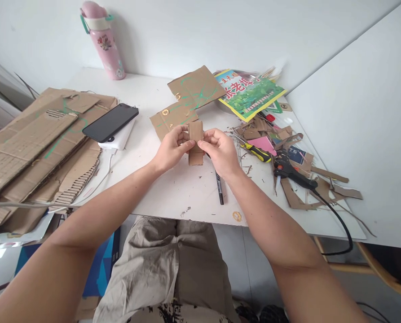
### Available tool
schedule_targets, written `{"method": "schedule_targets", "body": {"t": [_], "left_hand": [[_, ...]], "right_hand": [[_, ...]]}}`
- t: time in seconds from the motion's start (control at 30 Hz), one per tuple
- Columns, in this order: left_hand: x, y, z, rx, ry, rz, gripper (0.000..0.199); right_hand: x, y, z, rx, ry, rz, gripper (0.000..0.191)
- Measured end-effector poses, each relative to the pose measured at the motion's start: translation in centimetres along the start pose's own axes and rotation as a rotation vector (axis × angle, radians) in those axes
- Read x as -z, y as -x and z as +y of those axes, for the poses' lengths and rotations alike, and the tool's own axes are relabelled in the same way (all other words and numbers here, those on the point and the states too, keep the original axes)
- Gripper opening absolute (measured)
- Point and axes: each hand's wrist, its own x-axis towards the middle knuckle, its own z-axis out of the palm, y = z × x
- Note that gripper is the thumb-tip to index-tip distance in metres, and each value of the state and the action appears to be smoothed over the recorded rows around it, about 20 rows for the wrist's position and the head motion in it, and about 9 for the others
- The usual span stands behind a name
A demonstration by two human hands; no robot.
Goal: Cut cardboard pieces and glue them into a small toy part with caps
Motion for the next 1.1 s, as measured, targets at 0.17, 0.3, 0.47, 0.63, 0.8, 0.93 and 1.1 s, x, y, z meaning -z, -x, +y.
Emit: {"method": "schedule_targets", "body": {"t": [0.17, 0.3, 0.47, 0.63, 0.8, 0.93, 1.1], "left_hand": [[-0.1, 0.1, 0.5, 0.032, 0.05, 0.019, 0.017], [-0.2, 0.2, 0.3, 0.008, 0.058, 0.045, 0.021], [-0.4, 0.3, 0.0, 0.003, 0.052, 0.046, 0.019], [-0.7, 0.4, 0.3, 0.024, 0.074, 0.049, 0.015], [-1.0, 0.4, 0.7, 0.064, 0.121, 0.076, 0.015], [-1.4, 0.4, 0.9, 0.102, 0.143, 0.111, 0.016], [-1.6, 0.5, 1.0, 0.132, 0.153, 0.145, 0.016]], "right_hand": [[-0.2, -0.1, 0.0, -0.049, -0.088, 0.017, 0.029], [-0.3, -0.1, -0.2, -0.104, -0.142, -0.004, 0.031], [-0.8, 0.0, 0.0, -0.091, -0.162, 0.009, 0.023], [-1.4, 0.0, 0.4, -0.03, -0.176, 0.064, 0.023], [-1.8, 0.0, 0.7, 0.01, -0.174, 0.102, 0.023], [-2.1, 0.0, 0.9, 0.035, -0.142, 0.118, 0.025], [-2.0, 0.1, 1.0, 0.077, -0.097, 0.118, 0.026]]}}
